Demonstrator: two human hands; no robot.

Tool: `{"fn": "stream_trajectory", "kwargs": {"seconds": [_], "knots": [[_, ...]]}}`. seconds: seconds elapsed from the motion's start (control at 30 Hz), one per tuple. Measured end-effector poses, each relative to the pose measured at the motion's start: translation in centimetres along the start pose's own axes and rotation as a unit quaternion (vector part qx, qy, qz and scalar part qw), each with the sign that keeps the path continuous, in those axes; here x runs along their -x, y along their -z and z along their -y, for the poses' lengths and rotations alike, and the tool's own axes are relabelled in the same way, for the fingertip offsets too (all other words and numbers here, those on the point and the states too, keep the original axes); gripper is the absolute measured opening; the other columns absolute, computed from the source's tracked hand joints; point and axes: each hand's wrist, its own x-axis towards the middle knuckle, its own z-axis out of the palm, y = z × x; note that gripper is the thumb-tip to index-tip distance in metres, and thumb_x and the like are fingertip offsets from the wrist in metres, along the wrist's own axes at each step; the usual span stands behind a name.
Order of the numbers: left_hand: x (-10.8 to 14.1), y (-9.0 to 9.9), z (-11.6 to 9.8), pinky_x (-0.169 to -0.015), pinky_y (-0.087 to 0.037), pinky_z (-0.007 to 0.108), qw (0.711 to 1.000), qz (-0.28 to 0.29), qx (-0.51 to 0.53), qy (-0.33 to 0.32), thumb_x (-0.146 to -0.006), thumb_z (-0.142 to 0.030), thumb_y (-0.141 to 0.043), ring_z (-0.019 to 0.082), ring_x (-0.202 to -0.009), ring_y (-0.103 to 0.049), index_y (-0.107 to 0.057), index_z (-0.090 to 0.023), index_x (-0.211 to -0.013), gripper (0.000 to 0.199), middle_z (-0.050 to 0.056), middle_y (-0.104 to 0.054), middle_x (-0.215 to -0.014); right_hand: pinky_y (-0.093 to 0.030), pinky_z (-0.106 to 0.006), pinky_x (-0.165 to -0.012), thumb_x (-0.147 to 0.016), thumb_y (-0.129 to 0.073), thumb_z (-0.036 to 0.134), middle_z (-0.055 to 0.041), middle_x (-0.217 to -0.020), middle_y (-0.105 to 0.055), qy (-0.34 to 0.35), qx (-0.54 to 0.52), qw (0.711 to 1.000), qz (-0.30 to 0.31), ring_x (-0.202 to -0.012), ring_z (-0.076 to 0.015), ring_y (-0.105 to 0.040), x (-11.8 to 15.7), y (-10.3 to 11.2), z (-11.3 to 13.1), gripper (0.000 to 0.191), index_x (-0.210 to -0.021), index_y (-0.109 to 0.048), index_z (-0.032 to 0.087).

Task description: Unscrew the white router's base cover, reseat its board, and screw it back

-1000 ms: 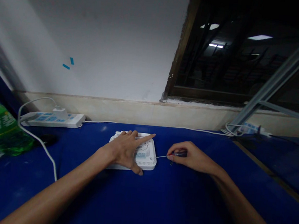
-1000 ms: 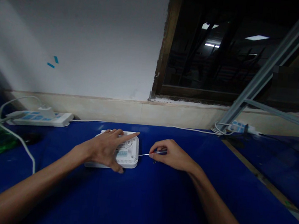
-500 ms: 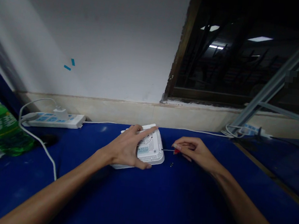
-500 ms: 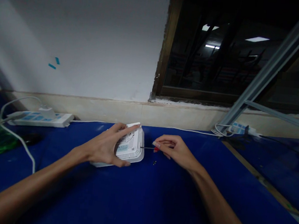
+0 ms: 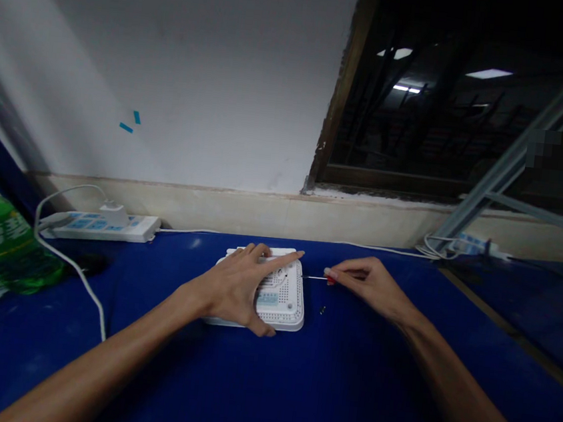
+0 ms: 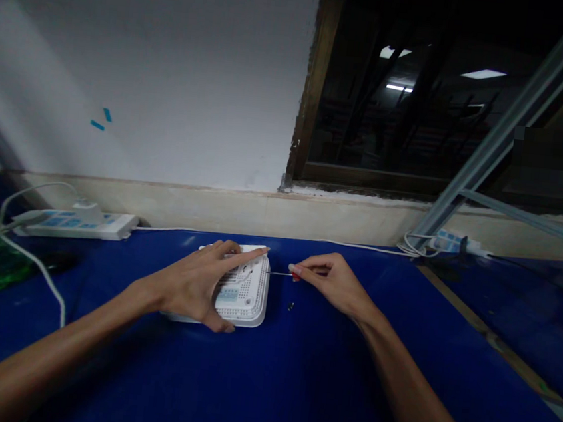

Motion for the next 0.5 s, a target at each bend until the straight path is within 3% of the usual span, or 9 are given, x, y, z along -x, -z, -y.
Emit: {"fn": "stream_trajectory", "kwargs": {"seconds": [0.2, 0.5], "knots": [[0.1, -0.3, 0.1, -0.101, -0.034, 0.064, 0.998, 0.007, -0.068, -0.017, -0.052, -0.054, -0.085, 0.042, -0.12, -0.044, -0.004, -0.046, -0.154, 0.13, 0.012, -0.039, -0.138, -0.053, -0.032, -0.075, -0.087, -0.064, 0.047, -0.0039, -0.085, -0.079, 0.033, 0.1, 0.994, 0.003, -0.081, -0.0219, -0.072, 0.4, -0.6, 0.9, 0.029, -0.085, -0.08, 0.022], [0.0, -0.9, -0.2, -0.099, -0.035, 0.062, 0.993, -0.01, -0.111, -0.044, -0.051, -0.055, -0.085, 0.044, -0.122, -0.042, -0.007, -0.044, -0.154, 0.13, 0.015, -0.039, -0.138, -0.05, -0.031, -0.073, -0.09, -0.063, 0.038, -0.0042, -0.09, -0.079, 0.063, 0.196, 0.979, 0.004, -0.082, -0.0229, -0.072, 1.1, -0.6, 1.8, 0.022, -0.09, -0.08, 0.024]]}}
